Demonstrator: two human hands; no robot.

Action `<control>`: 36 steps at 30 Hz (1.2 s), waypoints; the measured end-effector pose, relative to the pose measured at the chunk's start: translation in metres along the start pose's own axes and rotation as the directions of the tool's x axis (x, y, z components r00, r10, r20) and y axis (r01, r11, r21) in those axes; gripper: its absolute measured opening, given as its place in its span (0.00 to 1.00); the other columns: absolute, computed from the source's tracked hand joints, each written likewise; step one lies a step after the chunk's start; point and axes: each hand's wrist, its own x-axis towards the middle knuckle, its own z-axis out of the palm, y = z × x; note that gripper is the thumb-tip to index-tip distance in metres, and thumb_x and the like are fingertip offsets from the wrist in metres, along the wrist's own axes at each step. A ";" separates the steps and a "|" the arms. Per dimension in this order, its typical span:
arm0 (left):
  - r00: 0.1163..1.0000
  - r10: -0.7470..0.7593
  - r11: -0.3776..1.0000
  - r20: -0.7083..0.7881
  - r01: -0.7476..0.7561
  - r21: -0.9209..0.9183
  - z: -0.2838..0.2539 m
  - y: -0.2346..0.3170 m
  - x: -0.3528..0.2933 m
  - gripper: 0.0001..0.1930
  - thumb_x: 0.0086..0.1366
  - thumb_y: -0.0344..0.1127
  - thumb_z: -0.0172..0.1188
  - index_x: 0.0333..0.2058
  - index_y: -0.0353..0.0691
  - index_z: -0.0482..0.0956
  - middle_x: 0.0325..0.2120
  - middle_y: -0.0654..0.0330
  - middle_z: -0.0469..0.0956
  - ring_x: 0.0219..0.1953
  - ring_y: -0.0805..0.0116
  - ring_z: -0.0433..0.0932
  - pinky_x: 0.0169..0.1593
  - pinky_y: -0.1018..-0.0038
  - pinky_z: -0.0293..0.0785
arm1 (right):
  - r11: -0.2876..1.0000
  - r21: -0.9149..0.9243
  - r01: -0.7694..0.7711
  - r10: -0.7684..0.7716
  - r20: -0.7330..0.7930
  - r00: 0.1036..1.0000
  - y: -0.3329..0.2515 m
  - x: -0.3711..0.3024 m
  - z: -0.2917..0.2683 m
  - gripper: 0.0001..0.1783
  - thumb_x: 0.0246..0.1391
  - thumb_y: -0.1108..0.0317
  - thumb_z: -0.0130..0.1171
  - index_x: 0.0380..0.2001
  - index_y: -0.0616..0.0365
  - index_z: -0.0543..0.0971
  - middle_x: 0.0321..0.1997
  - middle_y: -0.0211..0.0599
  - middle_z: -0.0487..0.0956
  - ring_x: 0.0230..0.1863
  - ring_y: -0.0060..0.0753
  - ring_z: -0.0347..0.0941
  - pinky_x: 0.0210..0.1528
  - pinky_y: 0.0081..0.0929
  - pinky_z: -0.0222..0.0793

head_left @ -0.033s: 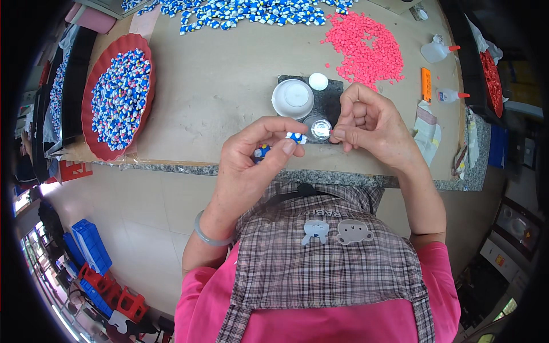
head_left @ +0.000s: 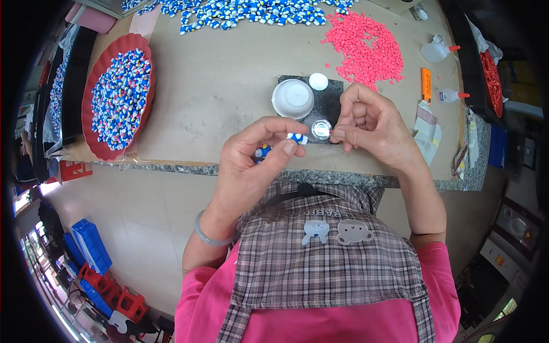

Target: Assembling small toy components by applying decorative pink elements onto blue and white patterned pieces using adhesive.

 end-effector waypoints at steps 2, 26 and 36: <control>0.999 0.035 0.999 -0.002 -0.035 -0.002 0.002 -0.002 0.001 0.09 0.65 0.26 0.56 0.43 0.36 0.78 0.30 0.65 0.79 0.35 0.80 0.77 0.38 0.83 0.70 | 1.000 -0.012 0.021 -0.022 -0.003 1.000 -0.001 -0.001 0.001 0.13 0.50 0.80 0.63 0.34 0.57 0.68 0.26 0.29 0.78 0.27 0.16 0.74 0.29 0.14 0.71; 0.933 0.355 0.827 0.062 -0.345 0.443 0.021 -0.006 0.004 0.09 0.59 0.25 0.62 0.40 0.35 0.78 0.30 0.56 0.80 0.28 0.65 0.80 0.31 0.74 0.75 | 0.977 -0.044 0.210 -0.211 -0.022 0.977 -0.007 -0.020 0.023 0.12 0.52 0.78 0.62 0.34 0.57 0.69 0.26 0.27 0.76 0.27 0.15 0.74 0.27 0.15 0.69; 0.875 0.476 0.705 0.088 -0.439 0.556 0.022 -0.004 0.006 0.09 0.58 0.23 0.61 0.39 0.34 0.78 0.30 0.54 0.80 0.29 0.62 0.81 0.31 0.72 0.75 | 0.750 -0.533 0.391 -0.543 -0.159 0.824 0.005 -0.025 0.035 0.13 0.46 0.76 0.69 0.30 0.60 0.72 0.22 0.28 0.74 0.21 0.17 0.71 0.23 0.17 0.68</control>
